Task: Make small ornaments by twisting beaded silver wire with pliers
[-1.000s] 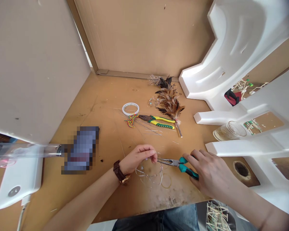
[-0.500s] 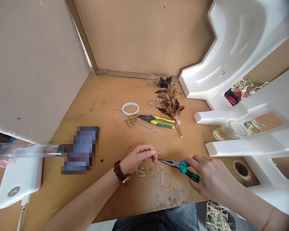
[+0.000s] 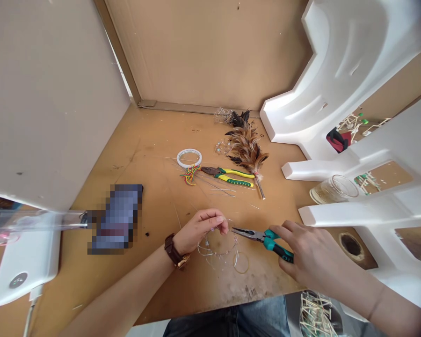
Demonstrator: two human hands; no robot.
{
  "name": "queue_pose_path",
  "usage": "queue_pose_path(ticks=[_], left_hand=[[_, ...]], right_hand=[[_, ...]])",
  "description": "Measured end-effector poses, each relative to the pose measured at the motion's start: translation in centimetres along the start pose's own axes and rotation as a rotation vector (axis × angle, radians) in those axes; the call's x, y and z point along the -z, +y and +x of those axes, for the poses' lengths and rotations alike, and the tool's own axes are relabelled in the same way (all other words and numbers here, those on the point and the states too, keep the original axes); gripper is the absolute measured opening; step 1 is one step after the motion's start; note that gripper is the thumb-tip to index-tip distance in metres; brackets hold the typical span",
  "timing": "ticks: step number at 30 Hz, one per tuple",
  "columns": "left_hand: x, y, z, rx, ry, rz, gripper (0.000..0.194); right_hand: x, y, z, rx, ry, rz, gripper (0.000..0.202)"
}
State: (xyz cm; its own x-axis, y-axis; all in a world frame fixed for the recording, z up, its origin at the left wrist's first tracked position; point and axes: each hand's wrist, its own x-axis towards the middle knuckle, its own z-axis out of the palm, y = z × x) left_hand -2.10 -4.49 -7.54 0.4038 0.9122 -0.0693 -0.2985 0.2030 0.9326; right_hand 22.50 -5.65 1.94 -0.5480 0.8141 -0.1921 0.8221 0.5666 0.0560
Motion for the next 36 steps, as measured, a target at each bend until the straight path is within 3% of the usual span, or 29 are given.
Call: queue_pose_path(ticks=[10,17,23,29,36], left_hand=[[-0.1,0.0,0.0,0.008,-0.004,0.023,0.026],[-0.1,-0.4,0.0,-0.026,0.042,-0.016,0.024],[0.1,-0.1,-0.1,0.033,0.084,0.004,0.027],[-0.5,0.3,0.1,-0.010,0.177,0.150,0.021],[-0.9,-0.3,0.2,-0.019,0.258,0.113,0.019]], right_hand=[[-0.5,-0.5,0.0,0.010,0.015,-0.002,0.024],[-0.9,0.2,0.3,-0.060,-0.047,-0.016,0.022],[-1.4,0.8,-0.1,-0.099,-0.038,0.007,0.027],[-2.0,1.5,-0.6,-0.173,0.008,-0.009,0.029],[-2.5,1.3,-0.9,-0.161,0.082,-0.061,0.032]])
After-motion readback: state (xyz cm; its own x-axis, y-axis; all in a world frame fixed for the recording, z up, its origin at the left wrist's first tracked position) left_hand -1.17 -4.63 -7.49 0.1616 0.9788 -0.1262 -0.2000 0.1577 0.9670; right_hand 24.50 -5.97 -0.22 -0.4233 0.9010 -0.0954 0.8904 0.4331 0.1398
